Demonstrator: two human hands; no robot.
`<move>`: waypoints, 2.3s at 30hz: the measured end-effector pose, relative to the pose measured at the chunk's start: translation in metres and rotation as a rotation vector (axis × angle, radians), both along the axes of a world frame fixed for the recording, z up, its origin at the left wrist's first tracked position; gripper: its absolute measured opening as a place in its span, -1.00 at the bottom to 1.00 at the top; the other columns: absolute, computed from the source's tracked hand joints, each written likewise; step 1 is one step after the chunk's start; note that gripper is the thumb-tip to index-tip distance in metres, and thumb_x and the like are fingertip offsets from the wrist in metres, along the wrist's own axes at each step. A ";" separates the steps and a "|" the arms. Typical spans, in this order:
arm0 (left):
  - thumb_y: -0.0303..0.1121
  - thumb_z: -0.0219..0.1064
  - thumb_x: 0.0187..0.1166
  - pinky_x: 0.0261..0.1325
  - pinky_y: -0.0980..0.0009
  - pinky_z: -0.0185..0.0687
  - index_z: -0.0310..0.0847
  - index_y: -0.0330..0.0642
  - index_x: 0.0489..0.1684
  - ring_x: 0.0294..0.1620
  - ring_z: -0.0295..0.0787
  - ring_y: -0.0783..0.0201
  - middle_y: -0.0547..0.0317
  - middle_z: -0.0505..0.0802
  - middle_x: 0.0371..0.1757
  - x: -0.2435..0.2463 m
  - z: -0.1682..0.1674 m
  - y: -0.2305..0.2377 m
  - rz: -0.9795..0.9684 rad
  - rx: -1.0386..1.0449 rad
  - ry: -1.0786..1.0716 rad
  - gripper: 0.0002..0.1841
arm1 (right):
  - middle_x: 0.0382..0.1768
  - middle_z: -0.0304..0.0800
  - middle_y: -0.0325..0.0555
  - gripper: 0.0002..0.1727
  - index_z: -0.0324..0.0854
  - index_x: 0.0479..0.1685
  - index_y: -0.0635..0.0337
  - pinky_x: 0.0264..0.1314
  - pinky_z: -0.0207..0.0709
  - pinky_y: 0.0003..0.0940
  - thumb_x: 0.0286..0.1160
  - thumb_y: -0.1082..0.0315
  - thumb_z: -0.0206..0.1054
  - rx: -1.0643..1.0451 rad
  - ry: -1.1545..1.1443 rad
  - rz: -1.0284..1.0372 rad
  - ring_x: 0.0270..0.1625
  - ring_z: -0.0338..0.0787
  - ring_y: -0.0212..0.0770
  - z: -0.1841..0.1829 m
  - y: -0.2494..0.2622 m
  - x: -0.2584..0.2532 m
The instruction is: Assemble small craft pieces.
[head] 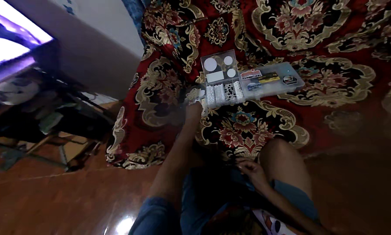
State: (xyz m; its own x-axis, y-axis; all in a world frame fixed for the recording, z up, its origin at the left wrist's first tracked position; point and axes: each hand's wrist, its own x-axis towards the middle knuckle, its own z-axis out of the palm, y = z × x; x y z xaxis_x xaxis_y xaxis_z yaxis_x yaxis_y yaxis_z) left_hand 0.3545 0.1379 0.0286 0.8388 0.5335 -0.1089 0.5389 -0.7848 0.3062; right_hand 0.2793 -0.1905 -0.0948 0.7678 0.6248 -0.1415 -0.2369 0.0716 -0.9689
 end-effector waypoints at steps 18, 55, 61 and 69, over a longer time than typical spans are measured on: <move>-0.35 0.13 0.82 0.23 0.35 0.71 0.53 -0.37 0.32 0.07 0.81 0.33 0.07 0.83 0.14 -0.144 -0.077 -0.173 0.305 -1.485 -0.207 -0.69 | -0.50 0.82 -0.30 -0.83 0.73 -0.11 0.37 -0.53 0.60 -0.61 0.65 0.52 0.21 0.051 0.145 -0.007 -0.61 0.66 -0.52 0.005 -0.003 -0.004; -0.37 0.04 0.86 0.15 0.38 0.72 0.56 -0.36 0.14 -0.09 0.78 0.39 0.17 0.79 -0.07 -0.133 -0.098 -0.174 0.276 -1.669 -0.174 -0.75 | -0.60 0.78 -0.29 -0.79 0.70 -0.36 0.28 -0.61 0.50 -0.67 0.61 0.57 0.19 0.038 0.144 -0.042 -0.69 0.59 -0.55 0.003 -0.003 -0.002; -0.39 0.07 0.84 0.12 0.39 0.73 0.59 -0.32 0.06 -0.12 0.78 0.40 0.20 0.79 -0.10 -0.133 -0.102 -0.172 0.265 -1.663 -0.182 -0.79 | -0.61 0.77 -0.28 -0.79 0.70 -0.39 0.28 -0.63 0.49 -0.67 0.58 0.59 0.20 0.067 0.146 -0.048 -0.70 0.58 -0.54 0.002 -0.003 -0.002; -0.41 0.09 0.83 0.11 0.41 0.73 0.61 -0.31 0.03 -0.13 0.78 0.41 0.22 0.80 -0.11 -0.133 -0.099 -0.172 0.246 -1.641 -0.179 -0.81 | -0.62 0.77 -0.26 -0.78 0.70 -0.40 0.30 -0.64 0.47 -0.68 0.59 0.59 0.20 0.059 0.168 -0.057 -0.71 0.58 -0.53 0.004 -0.004 -0.002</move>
State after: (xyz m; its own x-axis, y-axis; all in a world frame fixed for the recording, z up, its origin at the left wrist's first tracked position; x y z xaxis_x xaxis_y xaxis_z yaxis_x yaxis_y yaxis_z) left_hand 0.2216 -0.0343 -0.0708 0.8207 0.0699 -0.5671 0.4621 0.5028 0.7306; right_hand 0.2772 -0.1946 -0.0910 0.7708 0.5920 -0.2353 -0.3893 0.1454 -0.9096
